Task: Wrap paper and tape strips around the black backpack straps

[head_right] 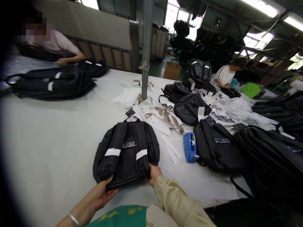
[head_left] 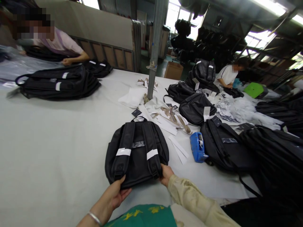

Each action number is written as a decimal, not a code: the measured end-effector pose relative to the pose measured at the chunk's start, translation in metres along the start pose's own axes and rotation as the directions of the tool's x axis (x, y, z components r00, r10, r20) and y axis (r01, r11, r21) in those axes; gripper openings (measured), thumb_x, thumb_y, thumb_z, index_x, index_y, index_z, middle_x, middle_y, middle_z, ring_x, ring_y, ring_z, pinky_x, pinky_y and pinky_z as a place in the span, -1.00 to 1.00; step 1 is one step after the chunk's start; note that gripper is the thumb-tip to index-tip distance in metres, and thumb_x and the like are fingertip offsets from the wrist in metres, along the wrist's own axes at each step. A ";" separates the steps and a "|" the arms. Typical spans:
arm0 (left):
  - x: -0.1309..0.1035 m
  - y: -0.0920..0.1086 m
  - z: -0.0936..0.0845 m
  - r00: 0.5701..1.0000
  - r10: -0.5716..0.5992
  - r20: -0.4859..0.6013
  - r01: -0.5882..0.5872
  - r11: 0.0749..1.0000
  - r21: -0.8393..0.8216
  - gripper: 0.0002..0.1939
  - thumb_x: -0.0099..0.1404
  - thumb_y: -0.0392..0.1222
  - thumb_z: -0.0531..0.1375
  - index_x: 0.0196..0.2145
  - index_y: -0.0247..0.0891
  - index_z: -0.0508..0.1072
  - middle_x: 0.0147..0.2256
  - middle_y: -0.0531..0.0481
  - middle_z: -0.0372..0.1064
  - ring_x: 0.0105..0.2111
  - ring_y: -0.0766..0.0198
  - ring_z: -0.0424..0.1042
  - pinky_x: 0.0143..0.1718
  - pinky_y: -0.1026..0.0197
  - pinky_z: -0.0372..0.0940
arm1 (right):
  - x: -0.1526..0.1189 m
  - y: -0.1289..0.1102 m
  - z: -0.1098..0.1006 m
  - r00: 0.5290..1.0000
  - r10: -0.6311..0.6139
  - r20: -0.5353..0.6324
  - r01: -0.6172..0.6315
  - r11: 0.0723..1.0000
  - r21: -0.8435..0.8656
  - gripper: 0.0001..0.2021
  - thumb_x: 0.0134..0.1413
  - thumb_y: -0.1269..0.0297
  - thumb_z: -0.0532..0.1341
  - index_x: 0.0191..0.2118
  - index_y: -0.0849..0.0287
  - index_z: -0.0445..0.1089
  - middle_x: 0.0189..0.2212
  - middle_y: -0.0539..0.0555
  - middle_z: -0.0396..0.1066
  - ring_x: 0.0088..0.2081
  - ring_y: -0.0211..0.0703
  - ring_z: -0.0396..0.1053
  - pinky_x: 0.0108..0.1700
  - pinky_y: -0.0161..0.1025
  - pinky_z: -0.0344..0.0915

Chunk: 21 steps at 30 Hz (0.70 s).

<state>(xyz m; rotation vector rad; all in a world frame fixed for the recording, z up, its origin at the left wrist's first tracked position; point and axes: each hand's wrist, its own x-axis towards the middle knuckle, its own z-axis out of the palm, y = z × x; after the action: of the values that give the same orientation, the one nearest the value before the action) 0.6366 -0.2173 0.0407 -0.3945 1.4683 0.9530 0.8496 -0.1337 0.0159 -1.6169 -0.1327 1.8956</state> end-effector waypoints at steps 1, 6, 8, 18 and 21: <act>-0.001 0.003 0.001 1.000 0.006 0.000 -0.006 1.000 -0.013 -0.71 0.21 -0.26 0.32 -0.11 -0.25 0.39 -0.43 -0.02 0.50 -0.53 0.16 0.52 -0.49 0.14 0.48 | 0.000 -0.003 0.001 1.000 -0.011 -0.008 0.011 1.000 -0.009 -0.85 0.04 0.30 0.28 -0.27 0.26 0.40 -0.56 0.02 0.47 -0.51 -0.17 0.44 -0.50 -0.26 0.40; -0.004 0.007 0.002 0.993 0.115 0.023 -0.112 0.987 -0.113 -0.65 0.26 -0.15 0.27 -0.01 -0.23 0.39 -0.33 -0.07 0.53 -0.50 0.20 0.52 -0.45 0.18 0.48 | -0.001 -0.010 0.001 1.000 -0.027 0.001 0.027 0.998 -0.055 -0.84 0.06 0.29 0.25 -0.26 0.27 0.40 -0.53 0.04 0.47 -0.51 -0.16 0.44 -0.54 -0.25 0.41; -0.001 0.000 0.002 0.974 0.216 0.074 -0.203 0.967 -0.153 -0.60 0.25 -0.10 0.28 0.02 -0.22 0.39 -0.26 -0.11 0.54 -0.43 0.17 0.54 -0.37 0.14 0.50 | 0.003 -0.005 -0.002 0.999 -0.033 0.019 0.034 0.997 -0.068 -0.84 0.07 0.30 0.23 -0.24 0.27 0.40 -0.52 0.05 0.47 -0.51 -0.16 0.44 -0.53 -0.23 0.42; 0.019 -0.013 -0.032 0.843 0.538 0.019 -0.480 0.735 0.478 -0.58 -0.02 0.17 0.33 -0.37 -0.24 0.48 -0.41 -0.20 0.52 -0.08 -0.25 0.47 -0.06 -0.11 0.38 | 0.011 0.002 -0.041 0.962 -0.258 0.090 0.258 0.745 -0.616 -0.66 0.03 0.00 0.23 -0.25 0.20 0.39 -0.41 0.18 0.48 -0.54 -0.04 0.42 -0.50 -0.08 0.38; 0.028 0.002 -0.052 0.710 0.693 -0.121 -0.456 0.584 0.671 -0.40 -0.17 0.27 0.33 -0.30 -0.25 0.41 -0.24 -0.35 0.51 0.00 -0.38 0.40 0.08 -0.20 0.27 | 0.014 -0.026 -0.047 0.812 -0.556 0.179 0.450 0.399 -0.799 -0.71 -0.06 0.07 0.28 -0.30 0.19 0.40 -0.36 0.24 0.46 -0.32 0.12 0.47 -0.21 0.03 0.40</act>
<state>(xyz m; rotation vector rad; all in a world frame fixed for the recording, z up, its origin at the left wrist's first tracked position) 0.5968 -0.2465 0.0090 0.4675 2.2433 0.8693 0.9026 -0.1204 0.0047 -1.9105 -1.5034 1.2464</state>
